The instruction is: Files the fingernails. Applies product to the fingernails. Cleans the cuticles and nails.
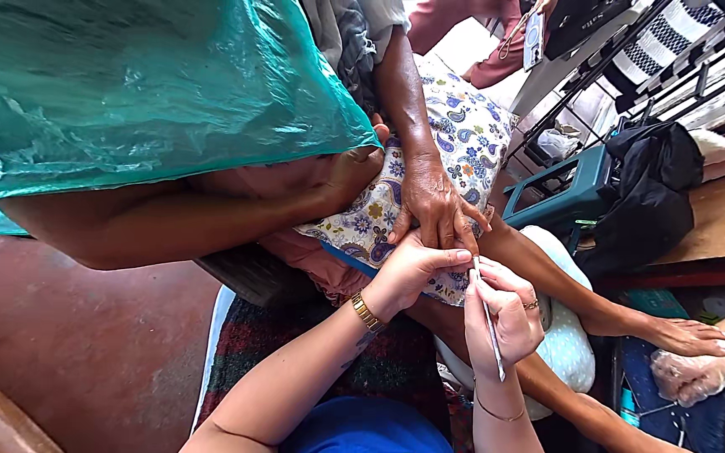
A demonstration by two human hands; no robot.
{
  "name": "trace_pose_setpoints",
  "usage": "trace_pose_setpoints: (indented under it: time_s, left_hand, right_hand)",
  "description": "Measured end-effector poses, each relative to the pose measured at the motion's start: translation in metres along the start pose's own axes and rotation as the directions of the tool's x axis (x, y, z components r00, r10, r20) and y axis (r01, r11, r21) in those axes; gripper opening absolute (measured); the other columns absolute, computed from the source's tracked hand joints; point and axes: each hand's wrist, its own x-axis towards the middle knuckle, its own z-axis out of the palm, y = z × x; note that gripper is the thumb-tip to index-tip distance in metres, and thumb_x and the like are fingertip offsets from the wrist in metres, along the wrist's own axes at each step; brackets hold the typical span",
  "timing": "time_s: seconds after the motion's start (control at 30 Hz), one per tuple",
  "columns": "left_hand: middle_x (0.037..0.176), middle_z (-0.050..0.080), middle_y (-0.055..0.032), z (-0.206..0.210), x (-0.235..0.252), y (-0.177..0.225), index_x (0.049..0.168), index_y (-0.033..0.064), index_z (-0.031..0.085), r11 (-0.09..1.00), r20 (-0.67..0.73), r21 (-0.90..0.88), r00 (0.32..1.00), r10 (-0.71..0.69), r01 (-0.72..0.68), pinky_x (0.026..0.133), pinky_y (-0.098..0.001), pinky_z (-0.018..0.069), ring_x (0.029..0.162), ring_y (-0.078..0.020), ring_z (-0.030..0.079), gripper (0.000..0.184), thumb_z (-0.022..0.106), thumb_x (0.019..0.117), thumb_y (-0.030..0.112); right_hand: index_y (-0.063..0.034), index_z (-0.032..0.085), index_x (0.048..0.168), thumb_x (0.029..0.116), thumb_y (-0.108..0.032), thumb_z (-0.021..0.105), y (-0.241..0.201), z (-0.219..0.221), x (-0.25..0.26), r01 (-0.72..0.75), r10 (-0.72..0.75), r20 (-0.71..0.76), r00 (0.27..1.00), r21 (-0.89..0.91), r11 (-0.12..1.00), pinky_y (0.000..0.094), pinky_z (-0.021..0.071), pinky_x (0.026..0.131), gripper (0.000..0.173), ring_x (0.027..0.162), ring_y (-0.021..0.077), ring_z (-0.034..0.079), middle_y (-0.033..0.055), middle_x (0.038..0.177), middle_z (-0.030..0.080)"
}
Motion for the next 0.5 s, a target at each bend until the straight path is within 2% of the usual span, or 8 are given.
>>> trace_pose_setpoints:
  time_s: [0.4,0.5]
  left_hand:
    - [0.083,0.072,-0.0105,0.0008,0.0005,0.0002,0.096,-0.0039,0.065,1.000,-0.007,0.001,1.000,-0.007,0.007,0.079,-0.0273,0.0614,0.075,-0.0141,0.072,0.013,0.063,0.0890,-0.015]
    - [0.083,0.072,-0.0105,0.0010,0.0002,0.0008,0.098,-0.0039,0.064,1.000,0.000,-0.003,1.000,-0.004,0.004,0.079,-0.0275,0.0614,0.075,-0.0144,0.072,0.014,0.063,0.0891,-0.015]
  right_hand:
    - [-0.0041,0.060,0.083,0.0918,0.001,0.066,0.0022,0.0013,-0.0018,0.009,-0.009,-0.014,1.000,0.001,1.000,0.0283,0.0622,0.090,0.012,0.103,0.0158,0.072,0.0095,0.099,0.069]
    - [-0.0051,0.060,0.083,0.0908,0.001,0.066,-0.0003,-0.0020,-0.0008,-0.029,0.030,-0.001,1.000,0.038,0.999,0.0289,0.0622,0.091,0.012,0.105,0.0158,0.072,0.0085,0.100,0.070]
